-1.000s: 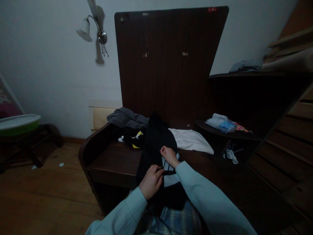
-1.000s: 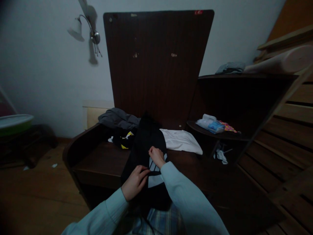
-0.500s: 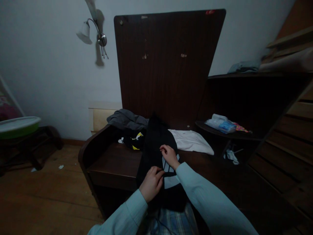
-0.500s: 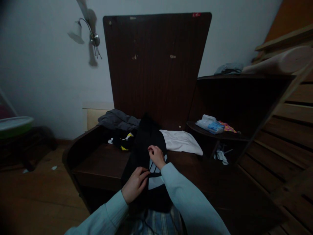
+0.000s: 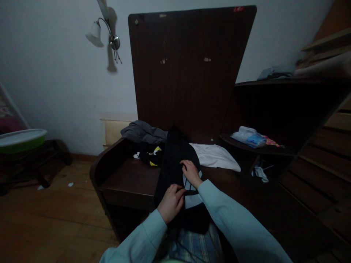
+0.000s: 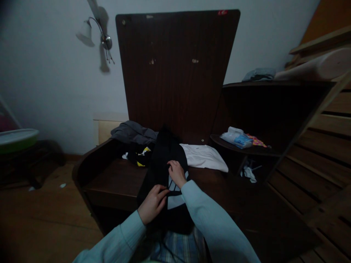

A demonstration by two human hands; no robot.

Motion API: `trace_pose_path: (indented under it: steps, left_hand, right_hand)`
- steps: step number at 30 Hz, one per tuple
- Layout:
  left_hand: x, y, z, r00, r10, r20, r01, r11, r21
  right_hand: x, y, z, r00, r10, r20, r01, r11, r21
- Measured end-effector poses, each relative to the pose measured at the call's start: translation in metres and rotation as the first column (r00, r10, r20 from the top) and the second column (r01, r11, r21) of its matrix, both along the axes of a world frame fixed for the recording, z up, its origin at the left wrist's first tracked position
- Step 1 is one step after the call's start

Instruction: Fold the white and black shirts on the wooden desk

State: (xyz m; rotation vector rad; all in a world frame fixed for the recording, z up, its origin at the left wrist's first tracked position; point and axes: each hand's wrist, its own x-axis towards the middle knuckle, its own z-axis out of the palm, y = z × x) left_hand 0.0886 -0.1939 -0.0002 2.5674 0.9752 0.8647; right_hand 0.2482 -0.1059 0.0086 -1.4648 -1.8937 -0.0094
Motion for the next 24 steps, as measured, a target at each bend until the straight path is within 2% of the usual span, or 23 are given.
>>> trace_pose_path:
  steps: [10, 13, 15, 18, 20, 22, 24]
  left_hand:
    - [0.0, 0.001, -0.003, 1.0, 0.003, 0.017, -0.002, 1.0, -0.005]
    - [0.0, 0.001, 0.002, 1.0, 0.006, 0.006, -0.006, 0.999, -0.048]
    - [-0.005, 0.002, 0.008, 1.0, -0.027, 0.009, 0.027, 0.996, -0.083]
    - [-0.027, 0.004, 0.014, 0.997, -0.07, 0.032, 0.073, 0.993, -0.093]
    - [-0.049, 0.006, 0.012, 0.998, -0.055, 0.035, 0.057, 0.997, -0.055]
    - [-0.074, 0.006, 0.004, 0.999, -0.04, 0.006, 0.041, 0.999, -0.004]
    - [-0.094, 0.005, -0.008, 0.998, -0.033, -0.049, 0.035, 0.998, 0.048]
  right_hand:
    - [-0.001, 0.005, -0.004, 0.988, -0.041, 0.15, 0.062, 0.989, -0.133]
    - [0.0, 0.002, -0.003, 0.994, -0.001, 0.105, 0.019, 0.986, -0.168]
    - [0.004, -0.005, -0.002, 0.999, 0.045, 0.014, -0.042, 0.983, -0.179]
    - [0.018, -0.029, -0.002, 0.985, 0.111, -0.131, -0.124, 0.988, -0.094]
    - [0.035, -0.057, -0.004, 0.974, 0.149, -0.173, -0.155, 0.988, -0.022]
    - [0.054, -0.09, -0.008, 0.976, 0.172, -0.134, -0.174, 0.985, -0.004]
    - [0.073, -0.123, -0.013, 0.986, 0.168, -0.019, -0.169, 0.985, -0.024]
